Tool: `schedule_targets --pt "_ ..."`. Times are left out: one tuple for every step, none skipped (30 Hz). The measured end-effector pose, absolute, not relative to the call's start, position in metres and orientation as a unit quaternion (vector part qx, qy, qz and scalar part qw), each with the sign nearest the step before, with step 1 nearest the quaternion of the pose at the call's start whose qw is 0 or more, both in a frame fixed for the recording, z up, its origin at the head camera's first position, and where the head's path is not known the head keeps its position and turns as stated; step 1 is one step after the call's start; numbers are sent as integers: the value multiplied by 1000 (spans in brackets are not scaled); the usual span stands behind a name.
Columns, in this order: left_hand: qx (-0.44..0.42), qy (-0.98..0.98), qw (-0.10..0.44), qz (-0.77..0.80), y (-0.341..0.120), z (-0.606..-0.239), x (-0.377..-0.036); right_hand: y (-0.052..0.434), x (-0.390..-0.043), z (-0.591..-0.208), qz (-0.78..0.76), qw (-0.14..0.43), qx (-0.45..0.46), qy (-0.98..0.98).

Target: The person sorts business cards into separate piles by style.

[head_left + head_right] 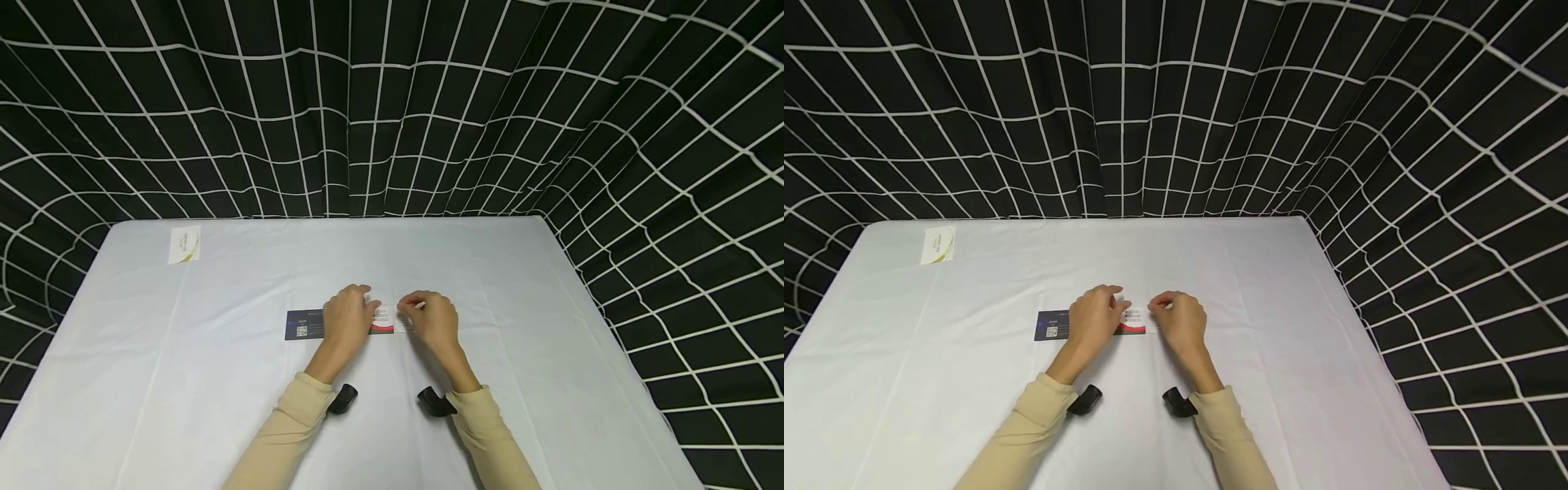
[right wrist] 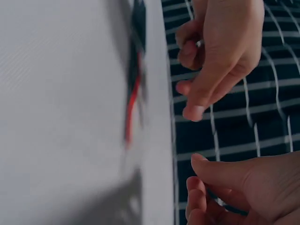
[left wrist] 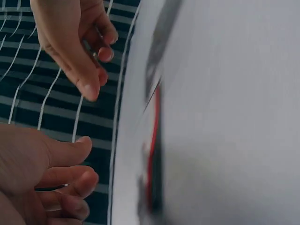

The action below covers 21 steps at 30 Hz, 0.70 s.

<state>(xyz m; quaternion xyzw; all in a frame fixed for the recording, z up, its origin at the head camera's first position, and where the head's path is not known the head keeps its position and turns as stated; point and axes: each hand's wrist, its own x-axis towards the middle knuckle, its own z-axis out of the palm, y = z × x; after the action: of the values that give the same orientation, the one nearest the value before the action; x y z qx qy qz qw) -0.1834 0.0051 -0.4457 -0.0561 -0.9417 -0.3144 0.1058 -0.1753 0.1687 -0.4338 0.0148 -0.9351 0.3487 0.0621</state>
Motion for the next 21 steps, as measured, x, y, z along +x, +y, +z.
schedule_targets --pt "-45 -940 107 -321 -5 -443 -185 159 -178 -430 348 56 24 -936" --pt "-37 -938 109 -326 -17 -441 -186 150 -181 -427 347 49 34 -936" --pt "-27 -938 112 -328 -28 -440 -187 141 -184 -425 346 39 43 -937" --pt "-19 -937 112 -331 -40 -439 -188 132 -187 -423 345 30 54 -936" --pt "-12 -934 114 -338 -51 -438 -190 124 -191 -421 344 20 67 -936" --pt "-4 -931 114 -346 -62 -437 -191 115 -194 -420 343 11 82 -936" --pt "8 -928 114 -353 -75 -437 -192 106 -198 -421 345 1 100 -933" --pt "20 -925 113 -362 -87 -437 -194 97 -202 -422 345 -9 118 -931" --pt "34 -920 108 -375 -98 -437 -195 87 -206 -422 346 -20 135 -928" --pt "45 -913 102 -392 -110 -436 -197 77 -210 -422 345 -30 150 -926" --pt "58 -907 97 -405 -122 -435 -198 67 -215 -422 344 -41 166 -923" --pt "72 -903 88 -415 -134 -434 -200 56 -219 -422 341 -53 179 -921" --pt "84 -899 75 -423 -146 -433 -202 44 -224 -421 338 -65 192 -919" --pt "92 -897 64 -427 -158 -432 -203 32 -229 -419 337 -77 203 -916" --pt "101 -897 53 -427 -169 -431 -205 18 -234 -416 336 -88 215 -913" --pt "109 -899 46 -421 -180 -430 -207 5 -240 -414 333 -97 225 -910" --pt "119 -904 43 -410 -191 -429 -208 -9 -246 -410 329 -104 237 -908" --pt "129 -907 42 -399 -201 -429 -210 -24 -252 -407 323 -108 250 -906" --pt "142 -910 44 -387 -210 -428 -211 -39 -258 -405 319 -112 262 -904" --pt "155 -914 48 -372 -219 -428 -212 -54 -264 -402 311 -114 273 -903" --pt "169 -916 51 -359 -227 -429 -214 -69 -269 -400 300 -114 284 -903"
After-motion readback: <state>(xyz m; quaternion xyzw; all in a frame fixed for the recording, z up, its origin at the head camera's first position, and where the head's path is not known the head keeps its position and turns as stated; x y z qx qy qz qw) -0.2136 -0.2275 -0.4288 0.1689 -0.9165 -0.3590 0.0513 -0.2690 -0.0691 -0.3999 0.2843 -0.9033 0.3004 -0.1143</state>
